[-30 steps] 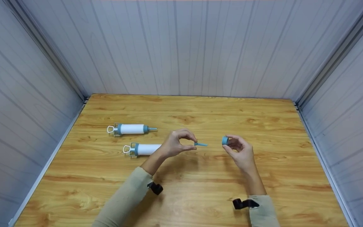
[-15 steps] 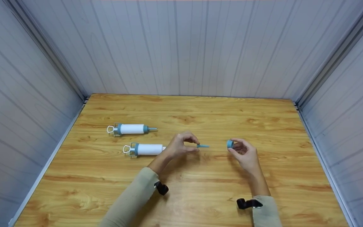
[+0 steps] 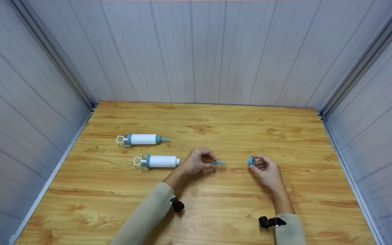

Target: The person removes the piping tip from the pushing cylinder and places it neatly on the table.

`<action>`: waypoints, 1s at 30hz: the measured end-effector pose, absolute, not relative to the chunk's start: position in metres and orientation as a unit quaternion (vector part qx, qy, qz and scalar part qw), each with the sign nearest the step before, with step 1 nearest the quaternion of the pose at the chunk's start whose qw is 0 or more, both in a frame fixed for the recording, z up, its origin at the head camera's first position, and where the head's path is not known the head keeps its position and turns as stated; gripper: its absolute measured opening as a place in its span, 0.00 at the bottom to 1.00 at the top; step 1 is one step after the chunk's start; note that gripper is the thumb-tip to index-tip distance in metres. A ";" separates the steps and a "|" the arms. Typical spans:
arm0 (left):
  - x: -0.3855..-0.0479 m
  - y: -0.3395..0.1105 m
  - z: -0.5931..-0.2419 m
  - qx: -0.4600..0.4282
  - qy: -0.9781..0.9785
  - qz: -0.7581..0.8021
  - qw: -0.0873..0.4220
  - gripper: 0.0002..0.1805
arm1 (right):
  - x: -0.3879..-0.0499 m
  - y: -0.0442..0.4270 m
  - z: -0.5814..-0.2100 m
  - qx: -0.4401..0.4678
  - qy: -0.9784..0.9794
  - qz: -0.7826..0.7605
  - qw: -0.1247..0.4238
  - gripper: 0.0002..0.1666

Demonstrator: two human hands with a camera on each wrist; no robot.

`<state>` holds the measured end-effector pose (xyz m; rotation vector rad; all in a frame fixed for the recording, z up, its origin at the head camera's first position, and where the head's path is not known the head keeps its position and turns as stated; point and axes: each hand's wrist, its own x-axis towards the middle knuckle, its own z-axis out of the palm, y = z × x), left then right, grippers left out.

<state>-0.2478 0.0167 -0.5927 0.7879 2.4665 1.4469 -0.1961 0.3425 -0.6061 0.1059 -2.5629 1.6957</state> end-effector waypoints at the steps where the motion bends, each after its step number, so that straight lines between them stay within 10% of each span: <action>1: -0.248 0.017 -0.594 0.263 0.830 0.483 0.090 0.08 | -0.196 0.344 -0.607 0.034 -0.839 0.542 0.030 0.24; 30: -0.252 0.018 -0.603 0.222 0.866 0.434 0.115 0.09 | -0.198 0.348 -0.602 0.021 -0.909 0.416 -0.012 0.24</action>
